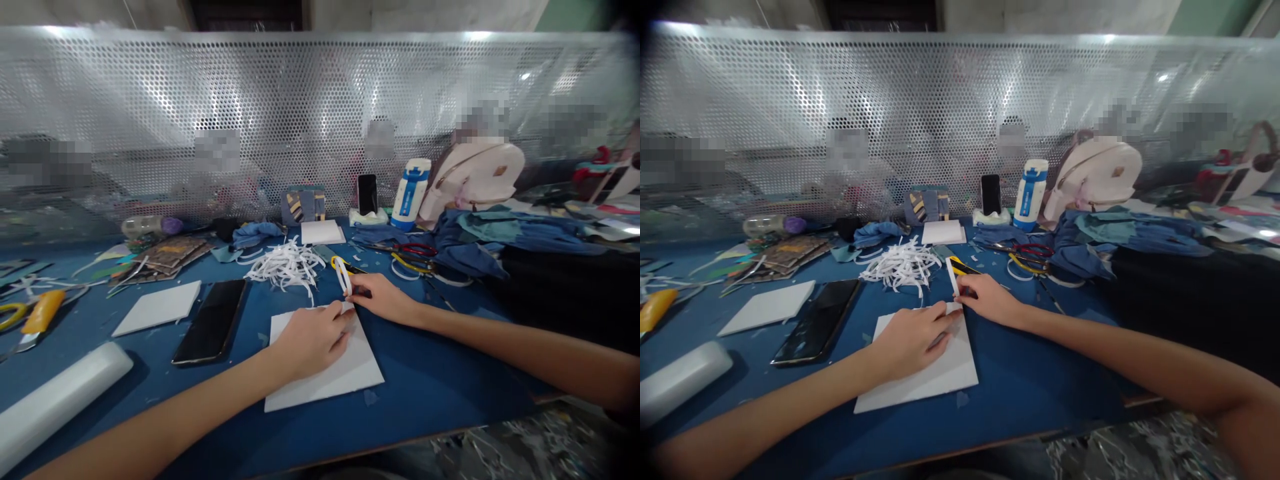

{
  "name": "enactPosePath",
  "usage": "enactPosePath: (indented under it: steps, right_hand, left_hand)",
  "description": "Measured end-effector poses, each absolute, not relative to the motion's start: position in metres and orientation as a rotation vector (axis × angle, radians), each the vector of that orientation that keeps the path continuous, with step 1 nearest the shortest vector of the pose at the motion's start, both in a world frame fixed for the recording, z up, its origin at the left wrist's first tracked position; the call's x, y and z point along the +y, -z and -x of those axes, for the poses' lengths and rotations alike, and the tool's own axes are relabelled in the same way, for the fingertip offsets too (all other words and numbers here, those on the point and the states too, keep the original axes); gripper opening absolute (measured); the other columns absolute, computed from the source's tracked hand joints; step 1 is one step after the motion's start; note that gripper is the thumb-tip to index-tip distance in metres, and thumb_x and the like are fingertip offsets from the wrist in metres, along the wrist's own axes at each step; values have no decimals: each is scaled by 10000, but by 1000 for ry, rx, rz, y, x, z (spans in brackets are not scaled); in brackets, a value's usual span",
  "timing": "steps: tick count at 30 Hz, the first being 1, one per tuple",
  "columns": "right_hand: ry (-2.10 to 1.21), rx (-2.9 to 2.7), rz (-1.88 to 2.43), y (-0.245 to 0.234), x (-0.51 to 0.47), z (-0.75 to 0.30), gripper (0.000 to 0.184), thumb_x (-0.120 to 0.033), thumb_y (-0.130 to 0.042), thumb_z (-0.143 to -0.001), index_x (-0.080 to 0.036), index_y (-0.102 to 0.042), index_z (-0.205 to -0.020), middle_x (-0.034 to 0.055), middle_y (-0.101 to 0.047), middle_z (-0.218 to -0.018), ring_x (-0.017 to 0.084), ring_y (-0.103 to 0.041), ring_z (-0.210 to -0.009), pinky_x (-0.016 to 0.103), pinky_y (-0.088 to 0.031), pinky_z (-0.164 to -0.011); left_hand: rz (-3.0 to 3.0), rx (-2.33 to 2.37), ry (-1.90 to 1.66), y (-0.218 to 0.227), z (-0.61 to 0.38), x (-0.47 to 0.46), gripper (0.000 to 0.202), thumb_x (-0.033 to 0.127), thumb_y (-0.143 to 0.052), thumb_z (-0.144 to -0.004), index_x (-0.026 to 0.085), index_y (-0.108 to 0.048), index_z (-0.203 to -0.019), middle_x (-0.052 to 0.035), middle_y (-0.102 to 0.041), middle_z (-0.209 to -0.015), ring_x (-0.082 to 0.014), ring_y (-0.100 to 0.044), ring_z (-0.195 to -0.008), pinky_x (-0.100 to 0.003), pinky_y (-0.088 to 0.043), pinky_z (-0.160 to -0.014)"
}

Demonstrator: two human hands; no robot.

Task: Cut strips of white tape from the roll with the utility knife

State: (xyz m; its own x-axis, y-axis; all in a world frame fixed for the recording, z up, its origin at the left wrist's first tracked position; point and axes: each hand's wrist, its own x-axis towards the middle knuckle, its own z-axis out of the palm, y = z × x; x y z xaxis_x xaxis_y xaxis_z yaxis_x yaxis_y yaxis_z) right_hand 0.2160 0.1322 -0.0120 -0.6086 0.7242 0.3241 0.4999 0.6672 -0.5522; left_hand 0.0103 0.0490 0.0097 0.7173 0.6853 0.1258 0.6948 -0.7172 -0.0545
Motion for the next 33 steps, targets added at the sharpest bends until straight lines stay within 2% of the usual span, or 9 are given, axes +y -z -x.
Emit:
enactPosePath:
  steps: [14,18,19,21,23,26,29,33]
  right_hand:
    - [-545,-2375,916,13,134,-215,91,-71,-648,-848,-161,-651,-828,4,-649,-758,133,-570,-664,235,-393,-640]
    - [-586,-2351,911,12,135,-217,105,-62,-649,-832,-166,-638,-821,-5,-648,-757,128,-572,-653,225,-392,-625]
    - [-589,-2352,905,12,135,-218,121,-46,-641,-825,-166,-643,-835,-3,-654,-772,129,-577,-658,224,-395,-627]
    - [-578,-2361,886,12,134,-218,139,-32,-624,-822,-165,-652,-857,8,-664,-808,137,-591,-682,231,-404,-640]
    - [-557,-2372,862,11,133,-220,117,-49,-620,-835,-160,-654,-852,24,-669,-829,155,-604,-719,246,-413,-665]
    - [-545,-2416,810,6,134,-224,99,-85,-602,-869,-161,-665,-872,43,-687,-875,179,-624,-798,268,-427,-720]
    - [-503,-2445,829,0,142,-234,135,-127,-564,-911,-184,-687,-921,36,-705,-903,180,-637,-829,273,-430,-738]
    - [-332,-2341,1069,0,161,-244,146,-287,-615,-922,-206,-668,-1031,50,-688,-1023,184,-624,-851,271,-431,-727]
  left_hand:
    - [2933,-1267,311,-4,-11,53,372,228,-435,-957,155,-570,-1296,-103,-610,-1083,-226,-636,-757,-310,-482,-576]
    - [3021,-1347,516,-11,-9,64,256,237,-482,-952,202,-660,-1132,-64,-600,-997,-189,-612,-712,-310,-516,-644]
    - [3027,-1380,612,-14,-9,68,230,236,-479,-957,205,-671,-1081,-66,-591,-1016,-193,-620,-760,-318,-530,-694]
    - [3007,-1453,841,-17,-12,73,221,222,-463,-965,205,-667,-1048,-95,-556,-1134,-235,-614,-988,-351,-531,-840]
    - [2983,-1516,1050,-16,-16,76,228,196,-450,-956,203,-654,-1057,-118,-527,-1213,-266,-561,-1146,-370,-523,-899]
    - [2999,-1537,1283,-11,-24,76,253,154,-454,-930,216,-634,-1096,-111,-571,-1211,-258,-555,-1190,-399,-497,-976]
    - [3025,-1506,1457,-2,-28,77,294,125,-451,-909,223,-622,-1127,-98,-611,-1211,-242,-556,-1211,-430,-410,-1085]
    - [3055,-1521,1608,7,-29,81,358,112,-440,-892,224,-605,-1190,-105,-618,-1271,-240,-562,-1216,-435,-417,-1076]
